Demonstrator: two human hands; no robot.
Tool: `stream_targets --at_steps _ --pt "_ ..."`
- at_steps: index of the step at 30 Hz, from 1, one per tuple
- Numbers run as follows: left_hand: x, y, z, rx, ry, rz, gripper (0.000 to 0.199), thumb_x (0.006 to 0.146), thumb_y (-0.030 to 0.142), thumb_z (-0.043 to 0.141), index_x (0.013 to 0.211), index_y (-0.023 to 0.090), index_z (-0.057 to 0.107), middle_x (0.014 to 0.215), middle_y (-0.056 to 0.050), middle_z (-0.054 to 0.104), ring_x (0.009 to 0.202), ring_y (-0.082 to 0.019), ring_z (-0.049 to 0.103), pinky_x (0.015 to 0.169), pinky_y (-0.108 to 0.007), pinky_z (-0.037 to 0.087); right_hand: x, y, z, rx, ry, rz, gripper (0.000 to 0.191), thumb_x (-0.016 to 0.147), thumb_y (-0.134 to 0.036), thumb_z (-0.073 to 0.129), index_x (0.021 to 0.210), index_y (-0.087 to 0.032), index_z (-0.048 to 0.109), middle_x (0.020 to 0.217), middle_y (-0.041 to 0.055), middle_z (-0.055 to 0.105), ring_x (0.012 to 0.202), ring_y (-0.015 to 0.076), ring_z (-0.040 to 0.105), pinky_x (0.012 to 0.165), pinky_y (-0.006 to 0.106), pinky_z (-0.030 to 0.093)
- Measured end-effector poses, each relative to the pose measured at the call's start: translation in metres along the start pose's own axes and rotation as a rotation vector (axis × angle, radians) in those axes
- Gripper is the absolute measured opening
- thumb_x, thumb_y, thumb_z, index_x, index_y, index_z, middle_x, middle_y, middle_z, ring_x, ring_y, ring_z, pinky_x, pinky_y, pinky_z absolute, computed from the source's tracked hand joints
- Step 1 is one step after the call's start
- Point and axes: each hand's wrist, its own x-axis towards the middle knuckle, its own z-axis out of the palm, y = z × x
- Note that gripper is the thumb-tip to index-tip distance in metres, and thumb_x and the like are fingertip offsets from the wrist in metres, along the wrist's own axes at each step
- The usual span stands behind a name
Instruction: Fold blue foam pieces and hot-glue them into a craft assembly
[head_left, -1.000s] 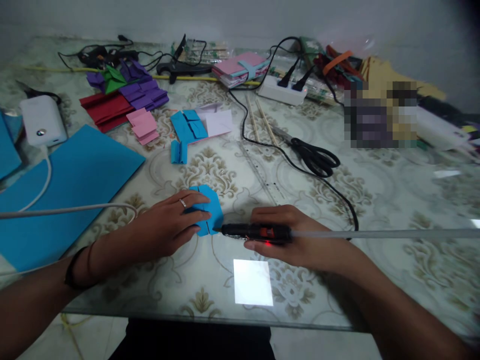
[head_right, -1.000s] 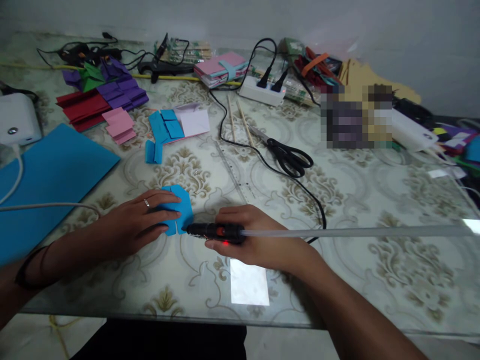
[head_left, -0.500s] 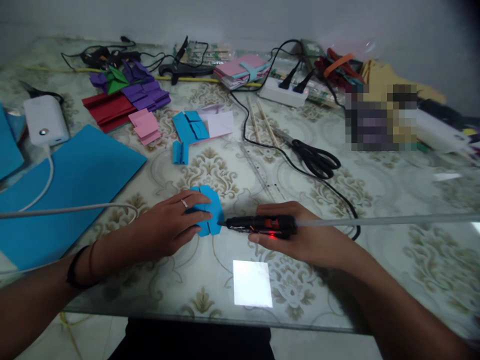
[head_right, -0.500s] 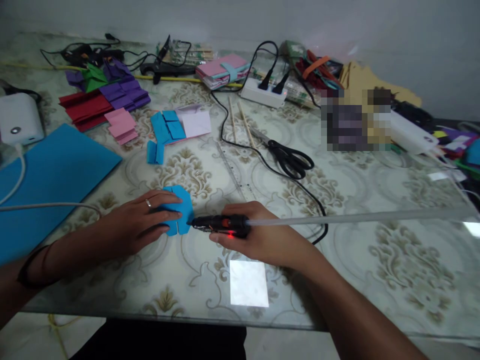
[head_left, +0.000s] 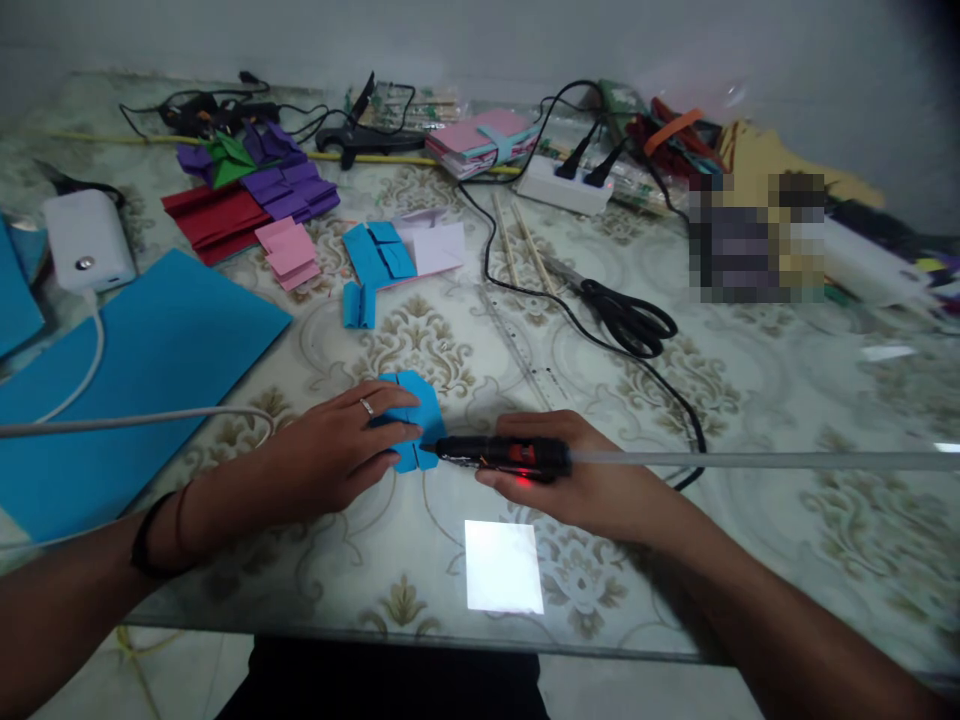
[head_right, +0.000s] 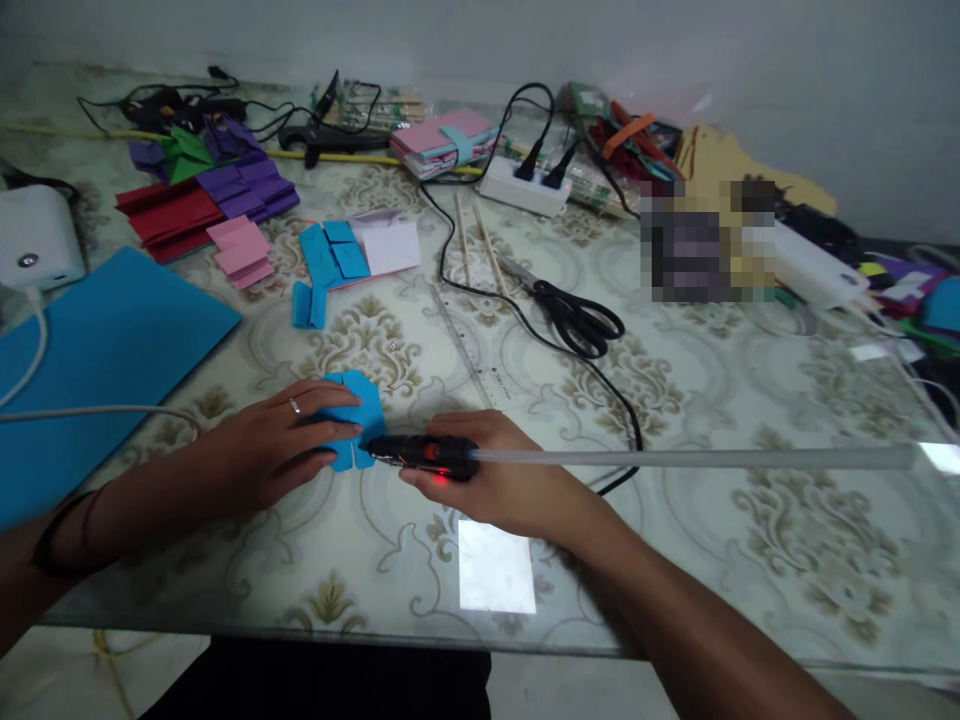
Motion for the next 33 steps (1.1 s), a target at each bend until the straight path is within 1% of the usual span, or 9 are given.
stream_targets --at_steps 2,4,7,10,14,19,23,29,33 --pt "0.000 0.000 0.000 0.005 -0.004 0.001 0.029 0.102 0.016 0.054 0.128 0.017 0.068 0.141 -0.016 0.062 0.139 -0.032 0.055 0.121 -0.053 0.047 0.000 0.000 0.001 -0.010 0.011 -0.001 0.031 0.094 -0.039 0.069 0.072 -0.020 0.058 0.065 -0.0025 0.056 0.058 0.0121 0.051 0.054 0.027 0.039" --pt "0.001 0.000 0.000 0.012 -0.006 0.009 0.029 0.103 0.016 0.053 0.128 0.016 0.068 0.140 -0.016 0.062 0.139 -0.032 0.055 0.120 -0.054 0.048 0.001 -0.001 0.000 -0.029 0.002 -0.031 0.033 0.095 -0.037 0.068 0.070 -0.020 0.055 0.065 -0.0030 0.054 0.058 0.0118 0.050 0.055 0.027 0.037" --pt "0.001 0.001 -0.001 0.019 -0.008 0.014 0.029 0.103 0.015 0.053 0.128 0.015 0.068 0.141 -0.017 0.062 0.138 -0.033 0.055 0.119 -0.056 0.049 0.002 -0.003 -0.003 -0.050 -0.044 -0.123 0.036 0.096 -0.033 0.066 0.067 -0.021 0.048 0.065 -0.0040 0.048 0.059 0.0114 0.047 0.056 0.027 0.036" --pt "0.001 0.001 -0.001 0.014 -0.016 0.001 0.030 0.102 0.014 0.054 0.129 0.016 0.068 0.142 -0.016 0.061 0.139 -0.032 0.055 0.120 -0.055 0.048 0.002 -0.003 -0.006 -0.052 -0.080 -0.155 0.036 0.097 -0.032 0.065 0.068 -0.022 0.045 0.066 -0.0043 0.046 0.059 0.0114 0.045 0.056 0.027 0.035" --pt "-0.001 0.001 -0.001 0.002 -0.007 0.002 0.032 0.101 0.013 0.055 0.129 0.017 0.068 0.143 -0.015 0.061 0.140 -0.032 0.054 0.120 -0.054 0.048 0.000 0.000 -0.008 -0.037 -0.082 -0.115 0.039 0.095 -0.035 0.067 0.068 -0.023 0.043 0.066 -0.0043 0.046 0.059 0.0117 0.045 0.055 0.028 0.034" --pt "0.000 0.000 -0.001 0.020 -0.015 0.012 0.032 0.102 0.014 0.052 0.130 0.016 0.068 0.142 -0.016 0.061 0.139 -0.032 0.054 0.120 -0.055 0.048 -0.003 0.004 -0.014 0.008 -0.105 -0.010 0.038 0.094 -0.036 0.069 0.068 -0.022 0.045 0.066 -0.0041 0.049 0.058 0.0117 0.048 0.054 0.028 0.037" --pt "0.001 0.000 -0.001 0.026 -0.009 0.017 0.031 0.103 0.015 0.051 0.129 0.016 0.068 0.141 -0.016 0.061 0.139 -0.033 0.055 0.120 -0.055 0.048 -0.003 0.005 -0.017 -0.012 -0.067 -0.027 0.040 0.094 -0.038 0.070 0.067 -0.023 0.045 0.066 -0.0034 0.050 0.058 0.0129 0.049 0.055 0.029 0.037" --pt "0.000 0.000 0.000 0.021 -0.014 0.011 0.031 0.104 0.017 0.052 0.131 0.016 0.068 0.142 -0.016 0.061 0.139 -0.032 0.054 0.119 -0.054 0.048 -0.002 0.004 -0.013 -0.010 -0.014 -0.044 0.034 0.096 -0.036 0.069 0.070 -0.022 0.052 0.065 -0.0034 0.052 0.057 0.0131 0.051 0.055 0.029 0.037" --pt "0.000 0.001 0.000 0.023 -0.004 0.010 0.030 0.103 0.016 0.053 0.129 0.016 0.068 0.141 -0.016 0.061 0.139 -0.032 0.055 0.120 -0.054 0.048 0.001 0.001 -0.005 -0.019 -0.004 -0.146 0.035 0.096 -0.031 0.068 0.068 -0.022 0.050 0.066 -0.0035 0.050 0.058 0.0128 0.049 0.056 0.028 0.036"
